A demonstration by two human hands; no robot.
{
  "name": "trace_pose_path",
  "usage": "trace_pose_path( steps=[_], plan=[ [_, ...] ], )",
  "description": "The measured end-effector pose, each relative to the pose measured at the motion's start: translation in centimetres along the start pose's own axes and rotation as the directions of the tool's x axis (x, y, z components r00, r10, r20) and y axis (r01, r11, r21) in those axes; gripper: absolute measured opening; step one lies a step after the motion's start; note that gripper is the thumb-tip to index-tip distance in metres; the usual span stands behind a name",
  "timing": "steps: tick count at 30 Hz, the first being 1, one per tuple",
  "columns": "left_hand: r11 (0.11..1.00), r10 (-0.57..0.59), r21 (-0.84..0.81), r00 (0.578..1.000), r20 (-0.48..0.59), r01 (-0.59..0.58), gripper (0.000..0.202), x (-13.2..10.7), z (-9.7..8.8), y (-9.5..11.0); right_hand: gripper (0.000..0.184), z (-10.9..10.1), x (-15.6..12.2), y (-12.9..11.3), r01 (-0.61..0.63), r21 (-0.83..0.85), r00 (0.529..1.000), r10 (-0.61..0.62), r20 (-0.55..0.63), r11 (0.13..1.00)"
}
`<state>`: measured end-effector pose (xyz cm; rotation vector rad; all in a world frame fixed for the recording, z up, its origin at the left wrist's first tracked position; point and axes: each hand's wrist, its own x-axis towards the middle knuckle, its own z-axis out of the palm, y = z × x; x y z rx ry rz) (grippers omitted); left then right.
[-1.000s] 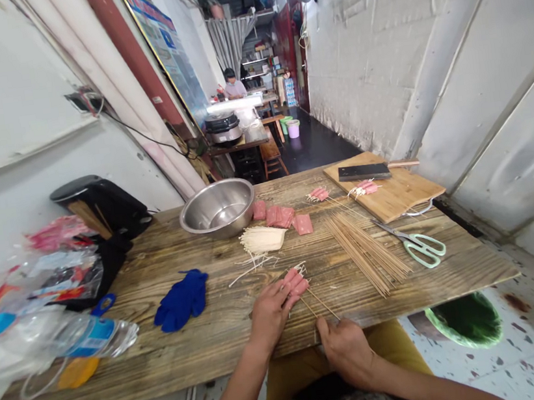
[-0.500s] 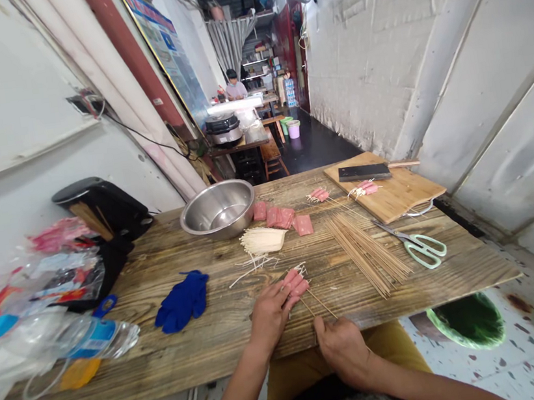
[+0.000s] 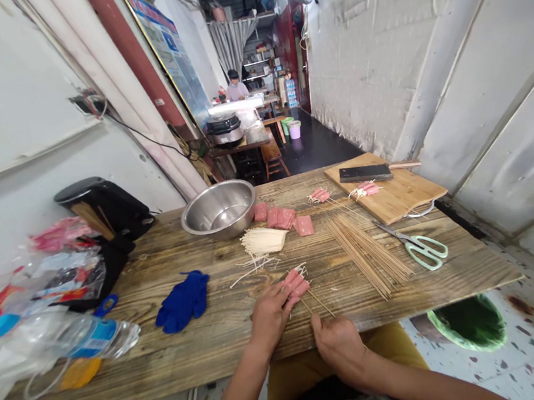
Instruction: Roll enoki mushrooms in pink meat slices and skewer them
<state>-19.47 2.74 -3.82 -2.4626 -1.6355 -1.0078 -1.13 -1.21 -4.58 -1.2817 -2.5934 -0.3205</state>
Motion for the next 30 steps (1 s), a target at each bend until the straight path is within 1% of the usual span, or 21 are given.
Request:
trace_pose_path(
  steps=[4, 10, 15, 22, 27, 30],
  plan=[
    [1.000, 0.004, -0.016, 1.000, 0.000, -0.004, 0.026, 0.1, -0.1, 0.1, 0.018, -0.3, 0.5, 0.0, 0.012, 0.016, 1.000, -0.012, 0.011, 1.000],
    [0.999, 0.016, -0.028, 1.000, -0.010, -0.017, 0.026, 0.3, -0.3, 0.2, 0.016, -0.5, 1.0, -0.2, -0.009, 0.012, 0.996, 0.008, 0.089, 1.000],
    [0.999, 0.012, -0.033, 1.000, -0.007, -0.012, 0.025, 0.4, -0.6, 0.5, 0.015, -0.7, 1.7, -0.1, 0.008, 0.024, 0.992, -0.011, 0.125, 1.000],
    [0.999, -0.003, -0.046, 1.000, 0.030, 0.005, 0.026, 0.4, -0.6, 0.5, 0.011, -0.7, 2.1, -0.1, -0.012, 0.029, 0.982, 0.006, 0.190, 0.999],
    [0.999, -0.020, -0.041, 1.000, -0.001, 0.020, 0.026, 0.1, -0.1, 0.0, 0.009, -0.7, 2.9, -0.2, -0.005, 0.062, 0.976, -0.008, 0.216, 0.998],
    [0.998, -0.040, -0.050, 0.999, -0.023, 0.039, 0.025, -0.2, 0.0, 0.0, 0.008, -1.7, 2.7, 0.5, -0.043, 0.058, 0.979, 0.031, 0.199, 0.997]
  ],
)
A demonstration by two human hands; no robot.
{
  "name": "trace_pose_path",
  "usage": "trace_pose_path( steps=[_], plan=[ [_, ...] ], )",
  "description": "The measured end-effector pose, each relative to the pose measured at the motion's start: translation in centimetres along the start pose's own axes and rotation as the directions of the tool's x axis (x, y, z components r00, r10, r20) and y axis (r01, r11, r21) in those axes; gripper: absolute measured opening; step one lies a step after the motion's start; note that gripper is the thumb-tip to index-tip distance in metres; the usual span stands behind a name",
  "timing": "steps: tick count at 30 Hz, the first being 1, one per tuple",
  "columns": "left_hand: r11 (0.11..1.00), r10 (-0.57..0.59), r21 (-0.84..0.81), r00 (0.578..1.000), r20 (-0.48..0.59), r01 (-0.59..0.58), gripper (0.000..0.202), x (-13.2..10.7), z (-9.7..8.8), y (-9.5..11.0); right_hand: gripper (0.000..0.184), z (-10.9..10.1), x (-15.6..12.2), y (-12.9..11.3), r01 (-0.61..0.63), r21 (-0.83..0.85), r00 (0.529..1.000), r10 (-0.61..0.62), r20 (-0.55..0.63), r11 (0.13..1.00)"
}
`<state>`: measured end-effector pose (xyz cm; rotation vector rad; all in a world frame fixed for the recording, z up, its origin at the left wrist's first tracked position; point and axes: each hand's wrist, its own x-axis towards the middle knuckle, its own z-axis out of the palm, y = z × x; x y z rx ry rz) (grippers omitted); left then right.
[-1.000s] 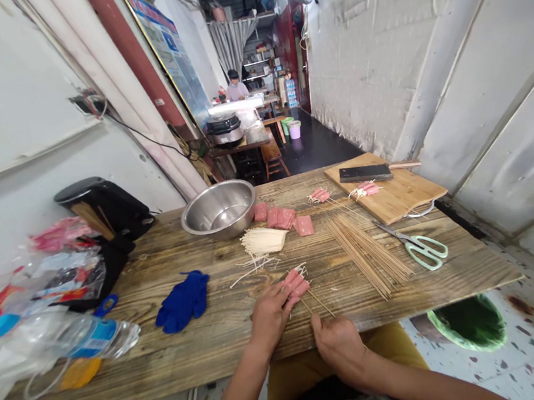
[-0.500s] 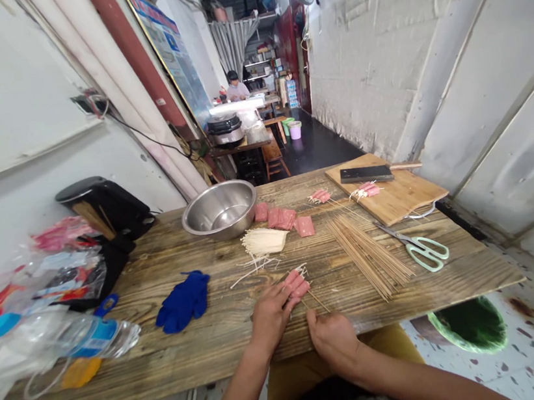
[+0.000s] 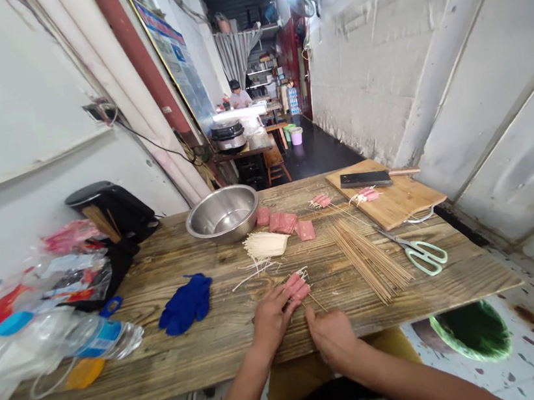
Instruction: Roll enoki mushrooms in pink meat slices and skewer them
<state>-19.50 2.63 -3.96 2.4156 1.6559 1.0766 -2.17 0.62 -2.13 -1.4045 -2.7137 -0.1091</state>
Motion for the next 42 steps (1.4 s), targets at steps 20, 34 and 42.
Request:
trace_pose_path(
  steps=[20, 34, 42],
  plan=[
    [0.876, -0.480, -0.208, 0.824, -0.301, 0.434, 0.041, -2.2, 0.7, -1.0, 0.038, -0.8, -5.9, 7.0, -0.401, 0.912, 0.914, 0.106, 0.391, 0.087],
    [0.927, -0.374, -0.150, 0.874, -0.312, 0.343, 0.034, -2.2, 1.1, -1.8, 0.051, -2.5, 0.1, 17.4, -0.275, 0.927, 0.869, 0.347, 0.353, -0.254],
    [0.953, -0.299, -0.056, 0.891, -0.343, 0.299, 0.032, -2.4, 1.5, -2.3, 0.048, 0.1, 7.6, 24.3, -0.273, 0.952, 0.865, 0.398, 0.306, -0.138]
  ],
)
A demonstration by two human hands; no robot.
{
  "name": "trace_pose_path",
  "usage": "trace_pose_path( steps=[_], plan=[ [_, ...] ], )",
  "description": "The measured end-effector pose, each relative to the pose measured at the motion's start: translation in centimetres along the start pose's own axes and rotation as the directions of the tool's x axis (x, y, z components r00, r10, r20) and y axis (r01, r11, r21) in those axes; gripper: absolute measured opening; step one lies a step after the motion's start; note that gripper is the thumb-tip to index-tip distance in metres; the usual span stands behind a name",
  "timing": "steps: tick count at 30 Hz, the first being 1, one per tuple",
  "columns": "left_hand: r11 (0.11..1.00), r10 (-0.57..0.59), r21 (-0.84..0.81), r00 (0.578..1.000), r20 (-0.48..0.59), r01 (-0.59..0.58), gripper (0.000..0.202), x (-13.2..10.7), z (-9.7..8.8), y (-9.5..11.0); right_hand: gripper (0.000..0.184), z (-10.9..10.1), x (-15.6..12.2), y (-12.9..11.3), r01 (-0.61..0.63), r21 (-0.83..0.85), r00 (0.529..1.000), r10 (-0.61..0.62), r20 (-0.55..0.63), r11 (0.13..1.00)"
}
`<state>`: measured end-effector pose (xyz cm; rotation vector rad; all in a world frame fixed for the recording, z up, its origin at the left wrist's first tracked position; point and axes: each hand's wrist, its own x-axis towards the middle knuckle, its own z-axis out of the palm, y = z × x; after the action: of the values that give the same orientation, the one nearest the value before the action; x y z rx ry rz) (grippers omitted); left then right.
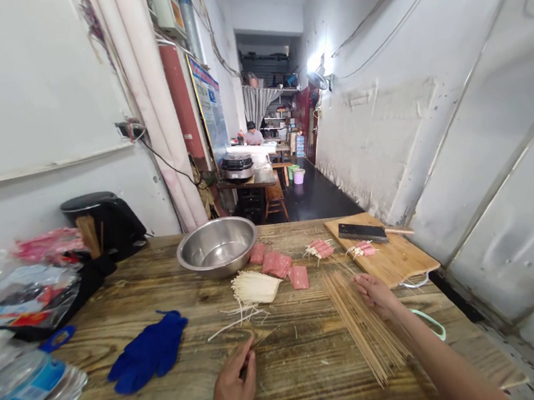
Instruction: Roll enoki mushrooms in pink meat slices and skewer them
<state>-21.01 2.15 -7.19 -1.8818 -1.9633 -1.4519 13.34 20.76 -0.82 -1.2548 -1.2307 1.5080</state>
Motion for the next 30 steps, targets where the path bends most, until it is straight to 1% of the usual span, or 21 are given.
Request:
trace_pose_path(
  steps=[1, 2, 3, 4, 5, 6, 8, 9, 10, 11, 12, 13, 14, 15, 17, 20, 22, 23, 26, 28, 30],
  plan=[
    [1.000, 0.007, 0.005, 1.000, 0.002, -0.007, 0.031, 0.0, 0.0, 0.0, 0.045, 0.0, 0.9, -0.1, 0.008, -0.042, 1.000, -0.009, -0.014, 0.999],
    [1.000, 0.016, 0.009, 1.000, 0.004, -0.016, 0.031, 0.0, 0.0, 0.0, 0.041, 0.1, 1.8, -0.4, 0.014, -0.117, 0.999, -0.019, -0.036, 0.993],
    [1.000, 0.024, 0.012, 1.000, 0.005, -0.024, 0.031, 0.0, 0.0, 0.0, 0.037, 0.1, 2.5, -0.7, 0.021, -0.248, 0.997, -0.039, -0.070, 0.968],
    [0.999, 0.030, 0.017, 1.000, 0.006, -0.030, 0.031, 0.1, -0.1, 0.0, 0.033, 0.2, 3.0, -1.1, 0.024, -0.406, 0.992, -0.072, -0.103, 0.913],
    [0.999, 0.034, 0.023, 0.999, 0.007, -0.034, 0.030, 0.1, -0.1, 0.0, 0.029, 0.3, 3.3, -1.7, 0.021, -0.550, 0.985, -0.111, -0.130, 0.835],
    [0.999, 0.037, 0.028, 0.999, 0.006, -0.037, 0.030, 0.1, -0.1, 0.0, 0.025, 0.3, 3.4, -2.2, 0.016, -0.679, 0.976, -0.160, -0.150, 0.734],
    [0.999, 0.041, 0.031, 0.999, 0.007, -0.041, 0.029, 0.1, -0.1, 0.0, 0.016, 0.5, 2.7, -3.2, 0.005, -0.876, 0.943, -0.293, -0.156, 0.482],
    [0.999, 0.042, 0.029, 0.999, 0.008, -0.043, 0.029, 0.1, -0.1, 0.0, 0.012, 0.7, 1.9, -3.6, -0.004, -0.939, 0.922, -0.362, -0.136, 0.343],
    [0.999, 0.045, 0.026, 0.999, 0.010, -0.045, 0.029, 0.1, -0.2, 0.0, 0.010, 0.9, 0.9, -3.7, -0.014, -0.983, 0.901, -0.424, -0.092, 0.183],
    [0.999, 0.048, 0.024, 0.999, 0.011, -0.049, 0.028, 0.1, -0.2, 0.0, 0.012, 1.3, -0.3, -3.6, -0.023, -0.999, 0.888, -0.459, -0.035, 0.030],
    [0.998, 0.053, 0.023, 0.999, 0.013, -0.053, 0.028, 0.1, -0.2, 0.0, 0.015, 1.8, -1.6, -3.3, -0.022, -0.997, 0.888, -0.459, 0.014, -0.072],
    [0.998, 0.057, 0.025, 0.998, 0.013, -0.058, 0.028, 0.1, -0.1, -0.1, 0.019, 2.3, -2.9, -2.8, 0.005, -0.993, 0.903, -0.427, 0.054, -0.116],
    [0.998, 0.063, 0.028, 0.998, 0.013, -0.063, 0.028, 0.1, -0.1, -0.1, 0.024, 2.8, -4.1, -2.0, 0.048, -0.992, 0.921, -0.380, 0.090, -0.119],
    [0.997, 0.069, 0.031, 0.998, 0.014, -0.070, 0.028, 0.1, -0.1, 0.0, 0.027, 3.2, -5.3, -1.2, 0.092, -0.991, 0.940, -0.320, 0.117, -0.093],
    [0.996, 0.080, 0.040, 0.997, 0.024, -0.081, 0.028, 0.1, -0.1, 0.1, 0.026, 3.7, -6.9, 0.4, 0.119, -0.993, 0.956, -0.267, 0.122, -0.029],
    [0.992, 0.103, 0.063, 0.993, 0.065, -0.107, 0.028, 0.1, -0.1, 0.6, 0.020, 3.5, -7.8, 1.7, 0.083, -0.994, 0.975, -0.214, 0.067, 0.067],
    [0.987, 0.137, 0.077, 0.985, 0.101, -0.145, 0.028, 0.3, 0.0, 0.9, 0.022, 2.9, -7.7, 1.8, 0.038, -0.992, 0.985, -0.174, 0.017, 0.118],
    [0.983, 0.153, 0.083, 0.981, 0.117, -0.164, 0.029, 0.5, 0.0, 0.9, 0.022, 2.5, -7.6, 1.8, 0.018, -0.991, 0.986, -0.169, -0.004, 0.129],
    [0.970, 0.200, 0.113, 0.970, 0.138, -0.216, 0.030, 1.9, 0.0, 0.4, 0.024, 1.5, -7.3, 1.9, 0.016, -0.992, 0.974, -0.227, -0.012, 0.124],
    [0.952, 0.250, 0.135, 0.953, 0.169, -0.273, 0.032, 3.6, 0.0, -0.4, 0.023, 0.9, -7.2, 2.3, 0.031, -0.992, 0.956, -0.293, -0.007, 0.124],
    [0.926, 0.295, 0.169, 0.927, 0.233, -0.337, 0.031, 5.8, 0.2, -1.3, 0.022, 0.5, -7.2, 2.7, 0.034, -0.987, 0.936, -0.352, -0.024, 0.156]
  ],
)
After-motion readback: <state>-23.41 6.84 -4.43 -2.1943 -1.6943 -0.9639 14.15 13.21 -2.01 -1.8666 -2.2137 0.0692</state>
